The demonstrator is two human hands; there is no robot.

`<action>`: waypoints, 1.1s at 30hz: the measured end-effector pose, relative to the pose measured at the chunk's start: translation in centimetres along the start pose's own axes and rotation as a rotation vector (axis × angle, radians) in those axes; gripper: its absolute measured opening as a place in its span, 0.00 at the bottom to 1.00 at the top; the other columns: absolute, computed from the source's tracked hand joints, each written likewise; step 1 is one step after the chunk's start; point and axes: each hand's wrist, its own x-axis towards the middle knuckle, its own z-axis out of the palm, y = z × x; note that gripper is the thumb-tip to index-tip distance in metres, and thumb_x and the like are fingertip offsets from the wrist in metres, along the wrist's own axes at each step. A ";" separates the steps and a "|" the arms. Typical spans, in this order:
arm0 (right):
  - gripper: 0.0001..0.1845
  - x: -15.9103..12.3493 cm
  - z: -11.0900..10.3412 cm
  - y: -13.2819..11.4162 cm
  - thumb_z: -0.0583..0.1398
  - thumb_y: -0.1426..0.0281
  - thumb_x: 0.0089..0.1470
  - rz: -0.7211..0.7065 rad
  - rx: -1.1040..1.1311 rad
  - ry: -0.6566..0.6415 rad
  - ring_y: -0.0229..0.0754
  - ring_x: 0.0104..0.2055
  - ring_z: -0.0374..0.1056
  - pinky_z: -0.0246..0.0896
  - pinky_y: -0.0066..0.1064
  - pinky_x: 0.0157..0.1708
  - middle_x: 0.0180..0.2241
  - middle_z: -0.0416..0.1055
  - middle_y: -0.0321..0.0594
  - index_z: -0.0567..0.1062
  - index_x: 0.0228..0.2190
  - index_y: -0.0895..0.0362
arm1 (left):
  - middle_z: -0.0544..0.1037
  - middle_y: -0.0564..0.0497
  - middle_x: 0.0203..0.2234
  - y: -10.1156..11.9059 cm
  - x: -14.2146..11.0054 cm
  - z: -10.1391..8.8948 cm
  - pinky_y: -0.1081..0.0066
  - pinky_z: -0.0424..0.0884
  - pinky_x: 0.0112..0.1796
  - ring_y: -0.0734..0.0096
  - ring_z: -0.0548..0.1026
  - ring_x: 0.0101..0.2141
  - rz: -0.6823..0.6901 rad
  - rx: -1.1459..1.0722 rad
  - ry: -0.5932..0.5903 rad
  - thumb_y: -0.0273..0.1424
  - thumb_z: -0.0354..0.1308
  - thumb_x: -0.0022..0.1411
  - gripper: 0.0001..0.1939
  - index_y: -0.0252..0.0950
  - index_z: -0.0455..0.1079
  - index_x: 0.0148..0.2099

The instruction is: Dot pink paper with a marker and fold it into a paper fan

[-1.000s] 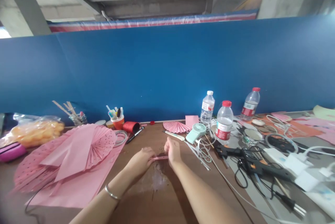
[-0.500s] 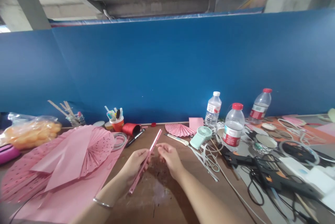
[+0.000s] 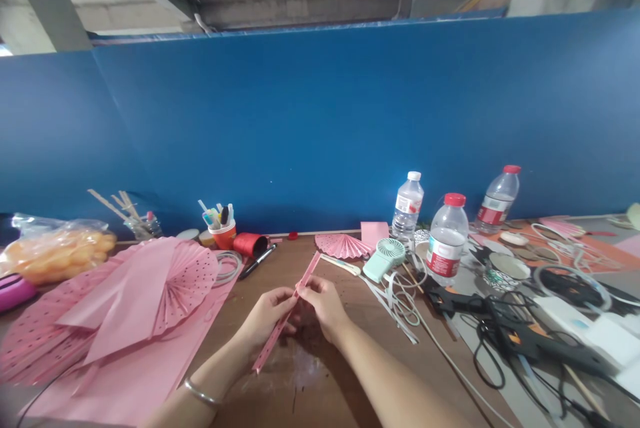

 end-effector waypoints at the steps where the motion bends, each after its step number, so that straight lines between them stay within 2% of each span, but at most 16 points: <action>1: 0.07 0.0 0.0 0.0 0.61 0.68 0.42 0.003 0.013 -0.008 0.35 0.22 0.61 0.55 0.26 0.23 0.21 0.66 0.34 0.71 0.25 0.60 | 0.70 0.53 0.20 -0.1 0.1 -0.2 0.77 0.60 0.17 0.75 0.68 0.18 0.027 0.021 0.020 0.45 0.53 0.51 0.20 0.32 0.68 0.36; 5: 0.06 0.0 0.1 0.1 0.59 0.70 0.44 0.015 0.053 -0.058 0.37 0.24 0.63 0.58 0.29 0.26 0.23 0.68 0.37 0.71 0.26 0.61 | 0.70 0.53 0.19 -0.2 0.3 -0.7 0.78 0.60 0.23 0.78 0.65 0.22 0.176 0.035 0.044 0.43 0.55 0.51 0.19 0.29 0.70 0.28; 13: 0.04 0.2 0.1 0.0 0.59 0.73 0.41 0.041 0.112 -0.089 0.32 0.19 0.58 0.52 0.25 0.22 0.19 0.67 0.34 0.72 0.24 0.61 | 0.67 0.54 0.15 -0.6 0.3 -0.7 0.78 0.54 0.20 0.82 0.60 0.17 0.069 -0.218 -0.047 0.41 0.59 0.48 0.18 0.28 0.70 0.28; 17: 0.04 0.3 -0.1 -0.1 0.59 0.74 0.39 0.058 0.129 -0.081 0.31 0.19 0.57 0.49 0.23 0.20 0.20 0.68 0.35 0.73 0.23 0.61 | 0.69 0.53 0.16 -0.3 0.0 -0.4 0.77 0.59 0.22 0.79 0.63 0.18 0.063 -0.312 -0.095 0.40 0.61 0.46 0.16 0.29 0.70 0.28; 19: 0.04 0.3 -0.1 0.1 0.58 0.74 0.39 0.065 0.117 -0.064 0.31 0.19 0.57 0.48 0.23 0.20 0.20 0.67 0.35 0.72 0.23 0.62 | 0.71 0.51 0.19 -0.2 -0.2 -0.2 0.75 0.61 0.25 0.76 0.66 0.21 0.084 -0.262 -0.072 0.37 0.63 0.43 0.15 0.29 0.70 0.27; 21: 0.04 0.3 -0.2 0.3 0.58 0.72 0.40 0.066 0.062 -0.028 0.31 0.18 0.55 0.45 0.22 0.18 0.17 0.65 0.34 0.71 0.20 0.61 | 0.71 0.51 0.19 -0.2 -0.3 -0.1 0.75 0.61 0.25 0.75 0.66 0.22 0.101 -0.121 -0.020 0.35 0.63 0.41 0.13 0.29 0.70 0.26; 24: 0.11 0.4 -0.3 0.1 0.59 0.67 0.41 0.056 -0.063 0.059 0.30 0.15 0.52 0.41 0.23 0.15 0.13 0.60 0.31 0.68 0.16 0.61 | 0.68 0.54 0.17 -0.2 -0.4 -0.2 0.77 0.58 0.22 0.77 0.64 0.20 0.108 0.070 0.026 0.32 0.61 0.42 0.09 0.29 0.70 0.24; 28: 0.20 0.7 -0.7 -1.0 0.60 0.60 0.41 0.013 -0.185 0.198 0.30 0.13 0.50 0.39 0.24 0.14 0.09 0.56 0.30 0.63 0.12 0.59 | 0.66 0.56 0.15 0.2 -0.7 -0.2 0.78 0.52 0.20 0.80 0.59 0.18 0.097 0.174 -0.042 0.29 0.59 0.43 0.06 0.30 0.70 0.24; 33: 0.22 1.5 -2.0 -1.4 0.60 0.57 0.42 -0.031 -0.088 0.383 0.28 0.09 0.44 0.35 0.24 0.12 0.07 0.49 0.26 0.58 0.12 0.57 | 0.67 0.55 0.16 0.4 -0.9 -0.1 0.79 0.53 0.19 0.80 0.61 0.19 0.090 0.229 -0.071 0.28 0.58 0.44 0.05 0.30 0.70 0.25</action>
